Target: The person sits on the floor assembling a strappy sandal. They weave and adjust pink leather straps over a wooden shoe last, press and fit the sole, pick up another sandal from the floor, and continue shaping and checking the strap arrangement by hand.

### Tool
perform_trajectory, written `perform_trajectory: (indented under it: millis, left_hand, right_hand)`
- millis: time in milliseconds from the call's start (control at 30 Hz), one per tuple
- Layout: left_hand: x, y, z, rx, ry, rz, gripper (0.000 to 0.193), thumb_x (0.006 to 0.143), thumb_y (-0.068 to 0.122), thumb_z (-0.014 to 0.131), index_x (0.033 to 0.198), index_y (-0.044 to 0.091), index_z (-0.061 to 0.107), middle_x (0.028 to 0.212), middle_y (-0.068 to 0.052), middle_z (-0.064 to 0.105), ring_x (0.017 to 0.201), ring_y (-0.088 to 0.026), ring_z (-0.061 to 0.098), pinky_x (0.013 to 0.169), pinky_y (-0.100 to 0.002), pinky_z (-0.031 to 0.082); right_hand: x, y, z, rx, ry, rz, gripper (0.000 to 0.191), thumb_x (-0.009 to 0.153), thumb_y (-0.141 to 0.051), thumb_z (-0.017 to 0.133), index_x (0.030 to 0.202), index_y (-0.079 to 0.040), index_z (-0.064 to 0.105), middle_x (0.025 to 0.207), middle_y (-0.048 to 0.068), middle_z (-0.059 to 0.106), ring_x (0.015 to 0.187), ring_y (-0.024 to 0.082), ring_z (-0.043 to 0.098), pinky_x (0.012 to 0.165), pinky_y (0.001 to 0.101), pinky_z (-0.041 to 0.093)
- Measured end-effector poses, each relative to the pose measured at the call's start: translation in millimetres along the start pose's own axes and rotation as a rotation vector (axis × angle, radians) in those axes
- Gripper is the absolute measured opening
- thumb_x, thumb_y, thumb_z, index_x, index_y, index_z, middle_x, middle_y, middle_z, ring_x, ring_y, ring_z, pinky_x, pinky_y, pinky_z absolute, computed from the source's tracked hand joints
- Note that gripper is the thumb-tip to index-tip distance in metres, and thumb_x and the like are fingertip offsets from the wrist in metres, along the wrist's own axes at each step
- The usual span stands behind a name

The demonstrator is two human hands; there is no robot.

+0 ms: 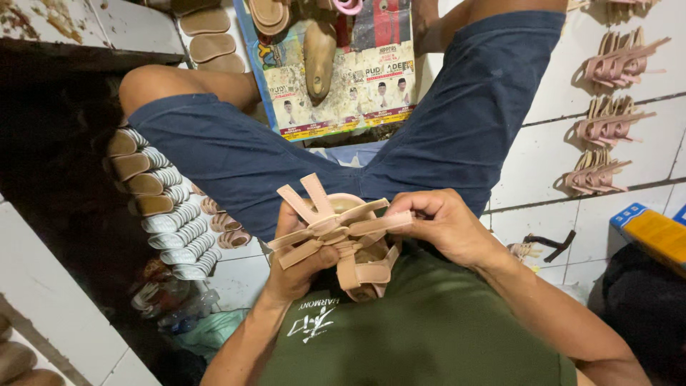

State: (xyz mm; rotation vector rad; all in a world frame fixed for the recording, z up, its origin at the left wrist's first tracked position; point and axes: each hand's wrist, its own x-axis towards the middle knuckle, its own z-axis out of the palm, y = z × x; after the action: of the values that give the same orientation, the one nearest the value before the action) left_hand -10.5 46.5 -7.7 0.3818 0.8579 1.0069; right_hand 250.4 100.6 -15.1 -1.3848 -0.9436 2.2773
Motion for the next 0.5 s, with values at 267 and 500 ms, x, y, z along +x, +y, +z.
perform_trajectory:
  millis: [267,500]
  left_hand:
    - [-0.7,6.0,5.2,0.000,0.022,-0.025,0.083,0.081,0.012,0.076,0.147,0.001,0.027,0.135,-0.028,0.059,0.120,-0.040,0.066,0.106,-0.052,0.055]
    - [-8.1,2.3,-7.6,-0.014,-0.003,-0.024,0.076,0.082,0.007,0.074,0.144,-0.008,0.033,0.134,-0.031,0.061,0.119,-0.041,0.067,0.104,-0.052,0.057]
  right_hand:
    - [4.2,-8.4,10.0,0.133,-0.218,0.010,0.015,0.103,-0.017,0.059,0.101,-0.004,0.065,0.091,-0.003,0.064,0.083,0.003,0.058,0.074,0.0227,0.051]
    - [17.8,14.6,8.4,0.012,-0.210,0.027,0.016,0.099,-0.013,0.065,0.104,0.001,0.070,0.087,-0.003,0.063,0.077,0.004,0.054,0.066,0.0218,0.045]
